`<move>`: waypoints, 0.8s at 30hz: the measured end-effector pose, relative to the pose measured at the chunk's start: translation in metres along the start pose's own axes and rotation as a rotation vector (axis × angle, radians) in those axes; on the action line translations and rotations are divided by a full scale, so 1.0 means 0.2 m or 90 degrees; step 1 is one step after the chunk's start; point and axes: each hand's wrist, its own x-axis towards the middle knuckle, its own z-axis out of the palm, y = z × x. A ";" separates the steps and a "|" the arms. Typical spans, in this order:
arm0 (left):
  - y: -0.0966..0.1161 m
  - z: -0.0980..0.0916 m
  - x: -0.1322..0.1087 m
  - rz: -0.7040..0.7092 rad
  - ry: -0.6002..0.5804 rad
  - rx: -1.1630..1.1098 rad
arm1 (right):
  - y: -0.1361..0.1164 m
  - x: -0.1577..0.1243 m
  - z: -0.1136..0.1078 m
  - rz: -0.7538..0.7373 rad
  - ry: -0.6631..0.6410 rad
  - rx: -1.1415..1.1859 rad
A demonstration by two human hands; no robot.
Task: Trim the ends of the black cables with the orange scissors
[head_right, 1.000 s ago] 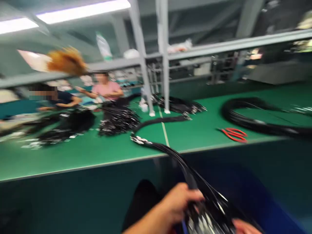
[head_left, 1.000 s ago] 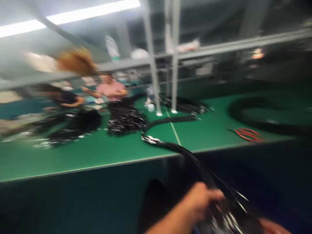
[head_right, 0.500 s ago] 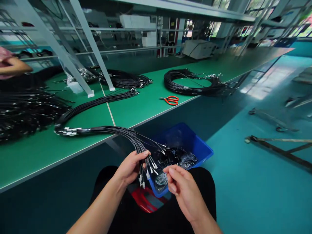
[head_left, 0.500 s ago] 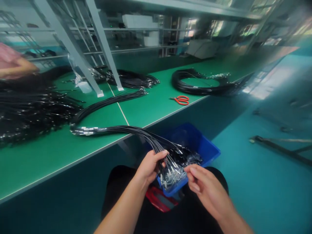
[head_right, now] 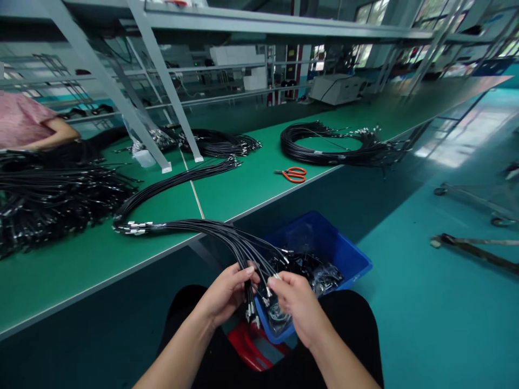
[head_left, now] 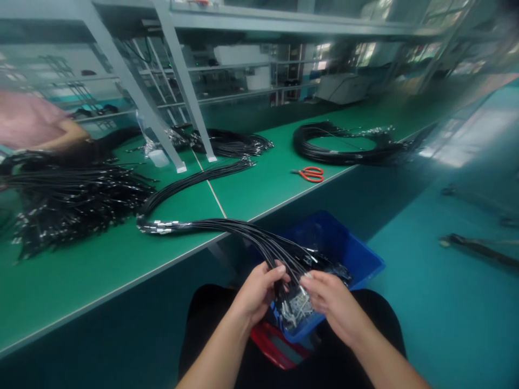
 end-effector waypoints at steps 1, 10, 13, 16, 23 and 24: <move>0.00 -0.01 0.00 -0.005 0.000 0.000 | -0.01 0.03 -0.03 0.000 0.002 0.018; -0.01 0.02 0.06 0.007 0.058 0.001 | 0.11 0.01 -0.13 0.009 0.102 0.131; -0.02 0.02 0.08 0.008 0.062 0.008 | 0.19 -0.10 -0.05 0.034 0.063 0.092; -0.03 0.01 0.08 0.012 0.053 0.019 | 0.20 -0.12 0.03 0.040 0.041 0.039; 0.01 -0.03 0.00 -0.022 -0.036 0.042 | 0.11 -0.02 -0.01 0.016 0.064 0.025; 0.01 -0.04 0.00 -0.026 -0.039 0.046 | 0.10 -0.02 -0.03 0.016 0.067 0.030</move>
